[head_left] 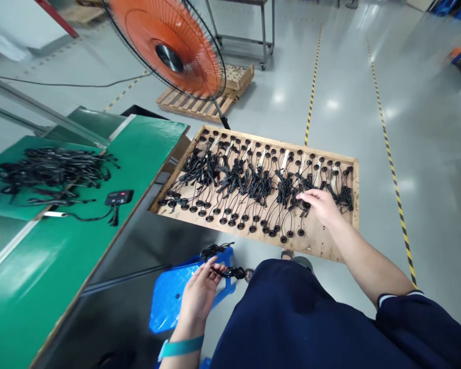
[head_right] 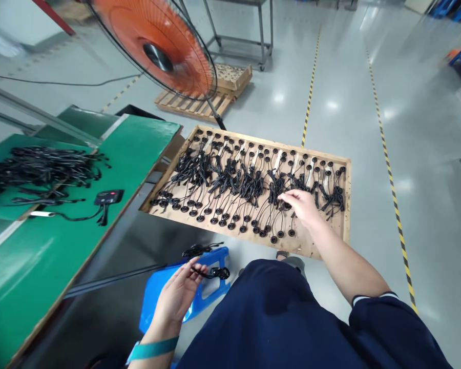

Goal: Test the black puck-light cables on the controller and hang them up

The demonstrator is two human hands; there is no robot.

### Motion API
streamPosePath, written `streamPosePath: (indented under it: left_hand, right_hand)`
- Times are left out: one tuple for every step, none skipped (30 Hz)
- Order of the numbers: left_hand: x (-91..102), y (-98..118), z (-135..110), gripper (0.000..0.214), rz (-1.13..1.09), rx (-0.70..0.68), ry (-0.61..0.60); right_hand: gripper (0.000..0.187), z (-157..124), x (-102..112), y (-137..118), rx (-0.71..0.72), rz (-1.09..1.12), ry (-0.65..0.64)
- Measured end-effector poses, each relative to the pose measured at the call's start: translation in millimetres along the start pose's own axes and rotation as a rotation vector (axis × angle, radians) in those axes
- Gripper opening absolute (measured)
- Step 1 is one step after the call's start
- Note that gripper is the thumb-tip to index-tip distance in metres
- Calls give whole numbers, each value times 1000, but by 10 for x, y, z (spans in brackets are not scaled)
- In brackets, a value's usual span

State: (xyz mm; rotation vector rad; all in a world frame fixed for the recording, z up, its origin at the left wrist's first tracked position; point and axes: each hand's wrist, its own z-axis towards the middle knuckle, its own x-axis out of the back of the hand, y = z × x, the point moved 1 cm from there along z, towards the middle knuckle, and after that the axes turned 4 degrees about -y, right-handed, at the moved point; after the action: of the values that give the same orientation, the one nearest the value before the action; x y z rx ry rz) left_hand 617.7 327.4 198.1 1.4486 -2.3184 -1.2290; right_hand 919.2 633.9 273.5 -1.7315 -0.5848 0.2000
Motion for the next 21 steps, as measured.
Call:
streamPosePath:
  left_hand:
    - [91, -15, 4, 25, -8, -6, 41]
    - [180, -36, 6, 24, -18, -9, 79]
    - [266, -60, 5, 24, -27, -11, 115]
    - [348, -87, 1, 23, -33, -12, 147]
    - [423, -113, -7, 22, -37, -11, 179]
    - [489, -139, -19, 22, -39, -5, 203]
    - [545, -161, -34, 21, -39, 7, 216]
    - [589, -180, -53, 21, -37, 24, 225]
    - [621, -193, -74, 22, -32, 39, 230]
    - [642, -201, -96, 22, -25, 52, 235]
    - [652, -203, -119, 22, -16, 59, 243]
    - [652, -201, -141, 22, -6, 57, 254]
    - [645, -194, -160, 21, 5, 52, 268]
    - [631, -184, -177, 21, 17, 47, 272]
    - [613, -172, -190, 20, 31, 42, 264]
    - [593, -159, -199, 20, 45, 36, 251]
    - [571, -145, -206, 21, 57, 30, 233]
    - [550, -133, -210, 22, 63, 23, 219]
    - [530, -123, -213, 22, 62, 19, 209]
    - [510, -116, -215, 22, 57, 18, 205]
    - [489, -113, -216, 21, 51, 21, 205]
  right_hand:
    - [41, 30, 93, -18, 21, 6, 33]
    - [42, 51, 168, -4, 37, 10, 63]
    - [43, 65, 225, 46, 46, 11, 89]
    - [45, 75, 261, 135, 44, 7, 109]
    - [46, 80, 277, 263, 31, -3, 123]
    - [46, 82, 271, 427, 5, -19, 131]
    - [45, 77, 245, 621, -34, -40, 132]
    - [43, 65, 200, 836, -83, -66, 126]
    - [41, 44, 139, 1064, -141, -97, 113]
    - [38, 14, 65, 1294, -205, -132, 94]
    - [36, -25, -17, 1518, -269, -168, 70]
    - [35, -69, -102, 1727, -329, -203, 44]
    - [35, -114, -186, 1918, -385, -236, 17]
    - [36, -158, -265, 2086, -434, -269, -7]
    - [37, -196, -336, 2231, -478, -300, -29]
    - [37, -226, -398, 2354, -515, -332, -46]
    - [37, -247, -450, 2457, -546, -364, -60]
    - [37, -259, -491, 2540, -571, -394, -68]
    - [36, -264, -525, 2608, -591, -424, -73]
    - [36, -266, -553, 2661, -605, -452, -73]
    - [35, -267, -576, 2701, -614, -478, -72]
